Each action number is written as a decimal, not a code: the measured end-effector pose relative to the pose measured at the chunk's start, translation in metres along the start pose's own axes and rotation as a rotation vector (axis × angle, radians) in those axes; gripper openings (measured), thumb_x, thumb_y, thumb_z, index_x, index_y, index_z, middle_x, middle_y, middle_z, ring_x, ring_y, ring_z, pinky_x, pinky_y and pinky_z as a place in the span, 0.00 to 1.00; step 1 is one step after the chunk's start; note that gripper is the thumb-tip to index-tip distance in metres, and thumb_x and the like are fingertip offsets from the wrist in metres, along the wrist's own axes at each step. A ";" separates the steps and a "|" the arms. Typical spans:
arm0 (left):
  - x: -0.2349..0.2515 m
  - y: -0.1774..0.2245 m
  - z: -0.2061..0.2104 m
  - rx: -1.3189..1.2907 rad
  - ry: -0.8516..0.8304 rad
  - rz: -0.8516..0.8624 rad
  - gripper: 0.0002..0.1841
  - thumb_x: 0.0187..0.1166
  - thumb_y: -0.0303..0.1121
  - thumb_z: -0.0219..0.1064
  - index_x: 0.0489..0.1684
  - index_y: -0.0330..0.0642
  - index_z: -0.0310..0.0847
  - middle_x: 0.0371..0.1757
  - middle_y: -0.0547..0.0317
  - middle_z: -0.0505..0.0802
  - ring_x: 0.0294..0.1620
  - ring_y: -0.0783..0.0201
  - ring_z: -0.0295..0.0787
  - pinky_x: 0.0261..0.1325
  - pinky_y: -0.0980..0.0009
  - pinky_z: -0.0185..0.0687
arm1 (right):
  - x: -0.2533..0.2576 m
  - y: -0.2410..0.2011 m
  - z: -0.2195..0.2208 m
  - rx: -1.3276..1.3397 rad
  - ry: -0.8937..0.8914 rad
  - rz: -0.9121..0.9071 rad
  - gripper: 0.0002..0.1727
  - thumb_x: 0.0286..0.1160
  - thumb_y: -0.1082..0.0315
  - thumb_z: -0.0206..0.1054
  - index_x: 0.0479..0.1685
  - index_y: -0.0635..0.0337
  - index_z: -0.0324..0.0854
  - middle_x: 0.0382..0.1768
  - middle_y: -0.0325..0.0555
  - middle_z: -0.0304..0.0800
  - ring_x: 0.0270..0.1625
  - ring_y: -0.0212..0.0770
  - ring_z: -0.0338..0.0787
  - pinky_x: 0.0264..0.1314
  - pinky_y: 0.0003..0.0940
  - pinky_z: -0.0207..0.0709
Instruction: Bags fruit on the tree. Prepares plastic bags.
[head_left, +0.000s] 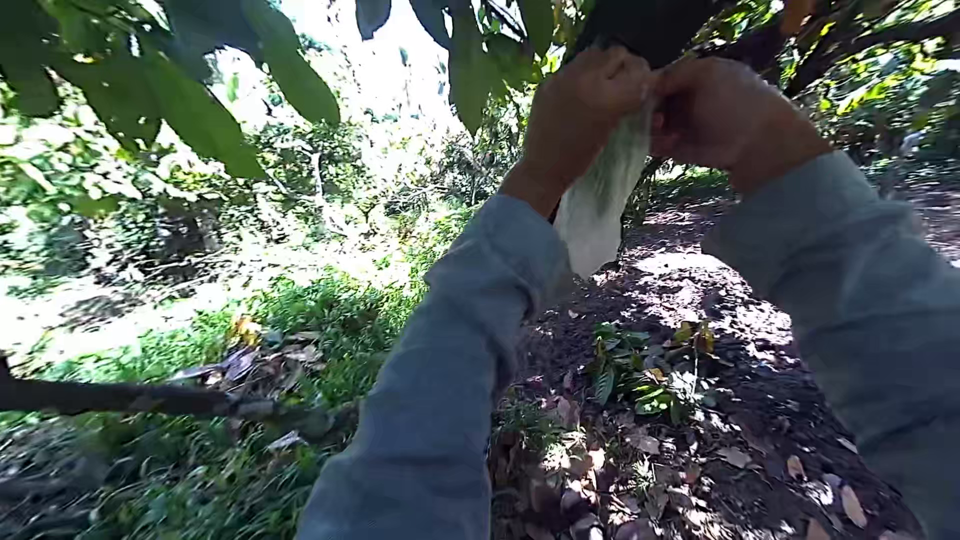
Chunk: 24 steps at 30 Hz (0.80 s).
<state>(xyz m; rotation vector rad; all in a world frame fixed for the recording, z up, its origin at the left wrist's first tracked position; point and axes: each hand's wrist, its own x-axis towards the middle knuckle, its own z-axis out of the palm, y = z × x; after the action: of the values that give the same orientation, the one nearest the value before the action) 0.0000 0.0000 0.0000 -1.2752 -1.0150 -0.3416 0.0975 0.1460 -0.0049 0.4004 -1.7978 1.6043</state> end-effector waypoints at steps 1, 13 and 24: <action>0.003 -0.001 -0.002 -0.008 -0.049 -0.025 0.12 0.85 0.30 0.62 0.48 0.37 0.93 0.51 0.45 0.96 0.55 0.46 0.95 0.56 0.53 0.87 | 0.001 -0.001 -0.002 -0.019 -0.006 -0.006 0.14 0.88 0.65 0.50 0.29 0.48 0.73 0.19 0.31 0.76 0.18 0.25 0.74 0.21 0.19 0.70; 0.032 -0.002 -0.027 0.050 -0.478 -0.099 0.15 0.90 0.25 0.51 0.60 0.25 0.80 0.62 0.27 0.85 0.66 0.27 0.83 0.62 0.32 0.76 | 0.002 0.001 -0.009 -0.064 -0.031 -0.117 0.07 0.84 0.71 0.62 0.51 0.59 0.85 0.28 0.34 0.83 0.21 0.24 0.77 0.23 0.16 0.73; -0.006 -0.007 -0.034 0.108 -0.457 -0.418 0.16 0.90 0.26 0.50 0.65 0.22 0.75 0.66 0.19 0.82 0.71 0.18 0.75 0.62 0.22 0.68 | -0.001 0.019 -0.015 -0.467 0.211 -0.277 0.08 0.82 0.73 0.66 0.50 0.67 0.87 0.36 0.41 0.86 0.33 0.27 0.81 0.40 0.23 0.77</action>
<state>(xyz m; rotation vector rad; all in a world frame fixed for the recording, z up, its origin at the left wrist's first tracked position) 0.0068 -0.0342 0.0013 -1.0579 -1.6763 -0.3123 0.0908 0.1638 -0.0195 0.2375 -1.7934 0.9617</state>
